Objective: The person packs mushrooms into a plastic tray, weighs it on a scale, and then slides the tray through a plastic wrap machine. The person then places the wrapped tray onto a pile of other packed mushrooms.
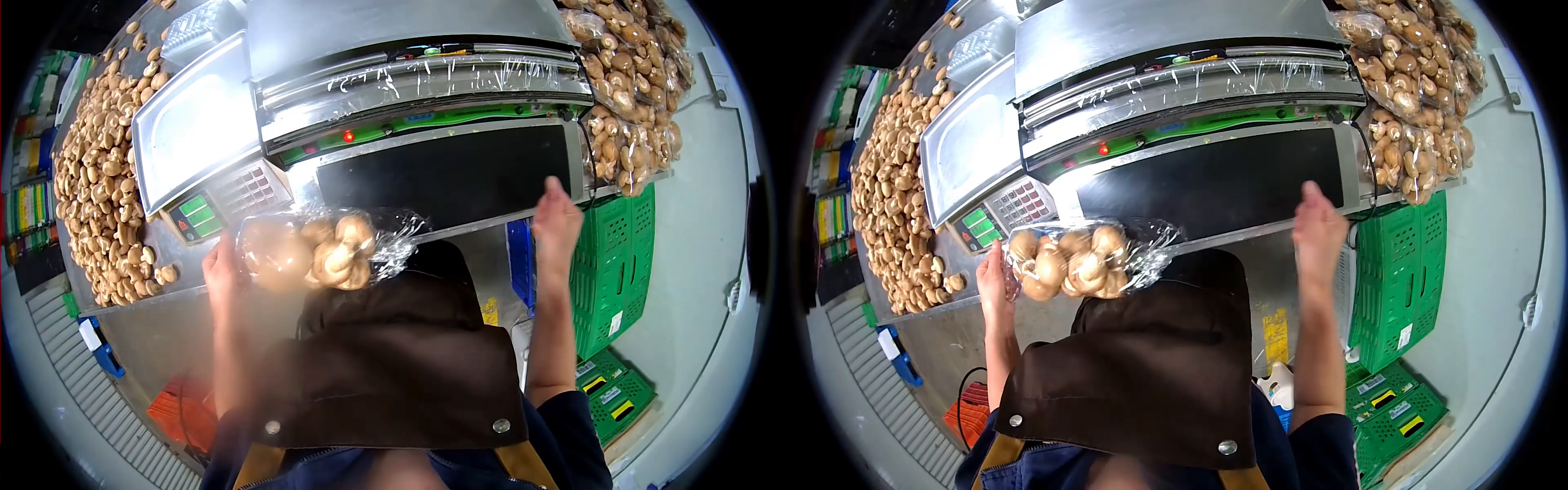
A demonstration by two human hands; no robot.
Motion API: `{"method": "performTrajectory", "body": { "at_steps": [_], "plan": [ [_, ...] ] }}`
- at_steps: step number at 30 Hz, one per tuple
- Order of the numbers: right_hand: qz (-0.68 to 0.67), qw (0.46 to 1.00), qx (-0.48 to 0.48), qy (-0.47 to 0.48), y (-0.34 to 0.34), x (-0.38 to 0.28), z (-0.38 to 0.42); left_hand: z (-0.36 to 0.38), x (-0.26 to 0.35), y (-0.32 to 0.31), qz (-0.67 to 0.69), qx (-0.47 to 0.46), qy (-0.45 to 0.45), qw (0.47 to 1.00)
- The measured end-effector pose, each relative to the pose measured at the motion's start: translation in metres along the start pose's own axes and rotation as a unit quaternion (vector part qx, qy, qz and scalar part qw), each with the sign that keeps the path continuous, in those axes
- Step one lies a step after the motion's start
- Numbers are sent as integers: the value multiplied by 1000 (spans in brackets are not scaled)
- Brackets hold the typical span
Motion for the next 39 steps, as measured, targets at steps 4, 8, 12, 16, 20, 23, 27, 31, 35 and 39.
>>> {"method": "performTrajectory", "body": {
  "at_steps": [4, 8, 12, 16, 20, 23, 27, 31, 35, 39],
  "plan": [
    [68, 982, -157, -81, -48, 15, 45, -4, -23, 10, -35, 1, -1, 999],
    [132, 921, -343, -127, -111, 67, 97, 2, -27, 8, -33, 3, 23, 999],
    [115, 939, -314, -80, -121, 83, 102, 3, -27, 5, -33, 0, 9, 999],
    [1, 973, -231, 7, -108, 38, 90, 27, -16, -3, -65, -15, 17, 998],
    [-158, 971, -133, -118, -97, 60, 78, 39, -9, -27, 30, 1, -12, 999],
    [-285, 944, 56, -153, -85, 71, 70, 33, -28, -24, -33, 10, -113, 993],
    [-468, 859, -5, -204, -60, 72, 57, 43, -35, -19, -55, 0, -115, 992],
    [-473, 819, 149, -287, -14, 123, 73, 55, -48, -21, 14, 5, 53, 998],
    [-345, 873, 157, -308, 25, 197, 80, 21, -115, -19, -47, -45, -3, 998],
    [298, 941, -107, -119, -16, 223, 77, 17, -127, -72, -325, -178, -85, 925]
  ]
}}
Point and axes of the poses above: each hand's wrist, its own z-axis away from the middle knuckle, its own y-axis out of the back of the hand, x = y × z, the point moved 9 cm from there along -z, towards the middle knuckle, and after that the axes turned 13 degrees about -z, right-handed, at the moved point
